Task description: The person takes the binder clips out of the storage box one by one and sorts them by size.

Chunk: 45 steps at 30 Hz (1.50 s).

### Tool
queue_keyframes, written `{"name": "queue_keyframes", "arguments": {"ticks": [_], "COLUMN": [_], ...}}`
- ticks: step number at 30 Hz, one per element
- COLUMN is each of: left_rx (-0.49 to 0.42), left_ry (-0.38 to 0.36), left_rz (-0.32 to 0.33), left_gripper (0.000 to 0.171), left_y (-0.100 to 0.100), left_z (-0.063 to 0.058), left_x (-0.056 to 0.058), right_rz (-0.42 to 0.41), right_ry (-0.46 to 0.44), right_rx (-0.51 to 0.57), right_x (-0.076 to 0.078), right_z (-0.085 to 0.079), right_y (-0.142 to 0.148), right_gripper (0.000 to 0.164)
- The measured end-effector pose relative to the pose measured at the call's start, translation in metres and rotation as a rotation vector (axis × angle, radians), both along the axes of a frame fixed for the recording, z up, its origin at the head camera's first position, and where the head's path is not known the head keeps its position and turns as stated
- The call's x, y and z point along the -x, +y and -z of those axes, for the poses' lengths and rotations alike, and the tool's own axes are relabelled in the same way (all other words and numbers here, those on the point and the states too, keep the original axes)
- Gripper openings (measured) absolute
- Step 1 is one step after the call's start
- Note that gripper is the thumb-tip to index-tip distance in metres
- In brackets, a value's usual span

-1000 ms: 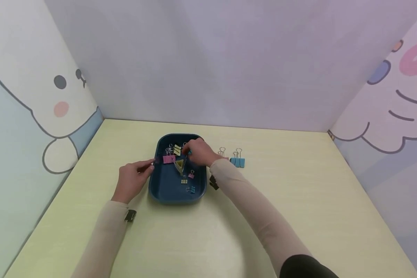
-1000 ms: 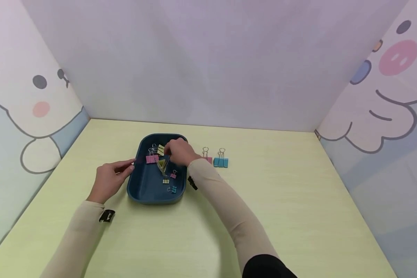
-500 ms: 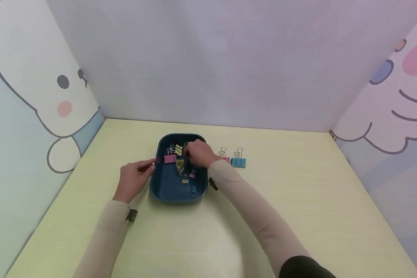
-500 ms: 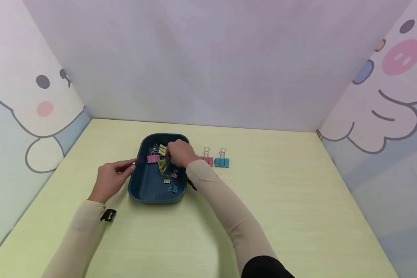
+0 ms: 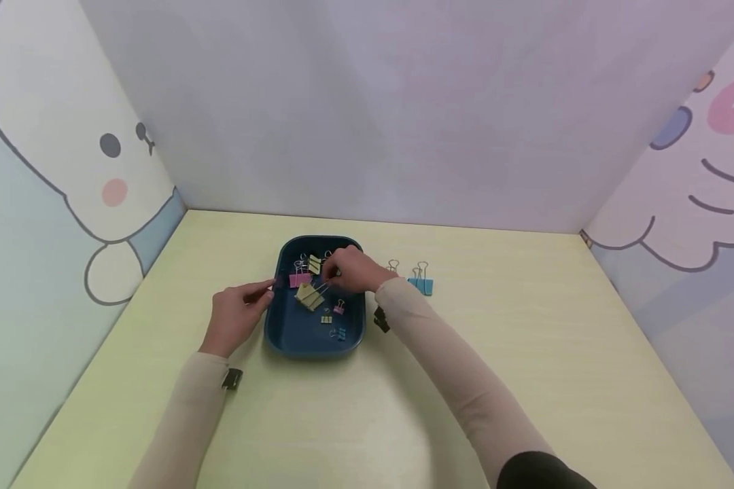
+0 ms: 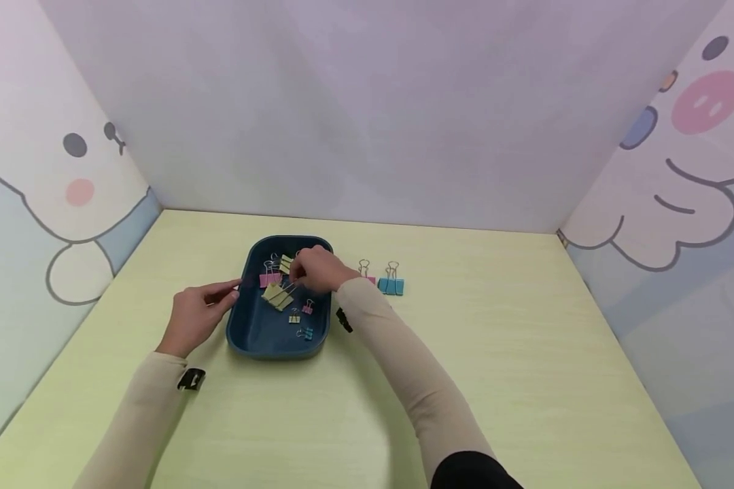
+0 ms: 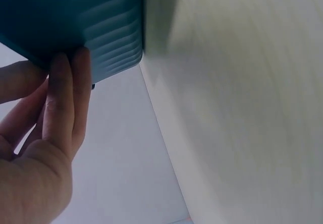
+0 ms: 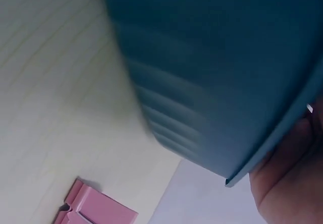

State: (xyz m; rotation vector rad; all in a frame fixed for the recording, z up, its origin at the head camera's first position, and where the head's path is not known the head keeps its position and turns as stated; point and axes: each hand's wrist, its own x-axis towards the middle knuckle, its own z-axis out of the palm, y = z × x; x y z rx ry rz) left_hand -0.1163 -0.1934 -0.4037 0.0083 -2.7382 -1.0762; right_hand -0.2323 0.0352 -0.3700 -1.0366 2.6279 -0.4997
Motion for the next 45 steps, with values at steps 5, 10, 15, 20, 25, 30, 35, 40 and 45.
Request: {"name": "queue_keyframes", "arguments": {"ticks": [5, 10, 15, 20, 25, 30, 35, 40, 45], "left_rx": [0.003, 0.008, 0.021, 0.021, 0.029, 0.024, 0.017, 0.007, 0.004], "left_ry": [0.016, 0.024, 0.042, 0.038, 0.031, 0.029, 0.027, 0.015, 0.011], "left_rz": [0.001, 0.009, 0.017, 0.015, 0.016, 0.017, 0.012, 0.006, 0.012], "left_gripper": [0.03, 0.03, 0.029, 0.029, 0.029, 0.029, 0.03, 0.03, 0.03], "left_y": [0.0, 0.0, 0.0, -0.001, -0.002, -0.002, -0.002, -0.002, -0.001], "left_z": [0.002, 0.003, 0.004, 0.003, 0.004, 0.003, 0.002, 0.0, 0.0], "left_x": [0.0, 0.002, 0.004, 0.005, 0.005, 0.004, 0.004, 0.003, 0.002], "right_rz": [-0.012, 0.017, 0.063, 0.064, 0.016, -0.019, -0.046, -0.05, -0.025], "right_ry": [-0.054, -0.058, -0.105, -0.139, -0.145, -0.148, -0.131, -0.134, -0.129], "right_rx": [0.073, 0.11, 0.198, 0.251, 0.266, 0.282, 0.275, 0.293, 0.322], "right_x": [0.001, 0.001, 0.003, 0.003, 0.002, 0.0, -0.002, -0.003, -0.005], "right_z": [-0.004, -0.003, -0.004, -0.011, -0.017, -0.024, -0.033, -0.037, -0.04], "right_y": [0.005, 0.008, 0.01, 0.013, 0.02, 0.027, 0.034, 0.041, 0.053], "right_gripper": [0.013, 0.014, 0.013, 0.014, 0.015, 0.017, 0.015, 0.012, 0.01]}}
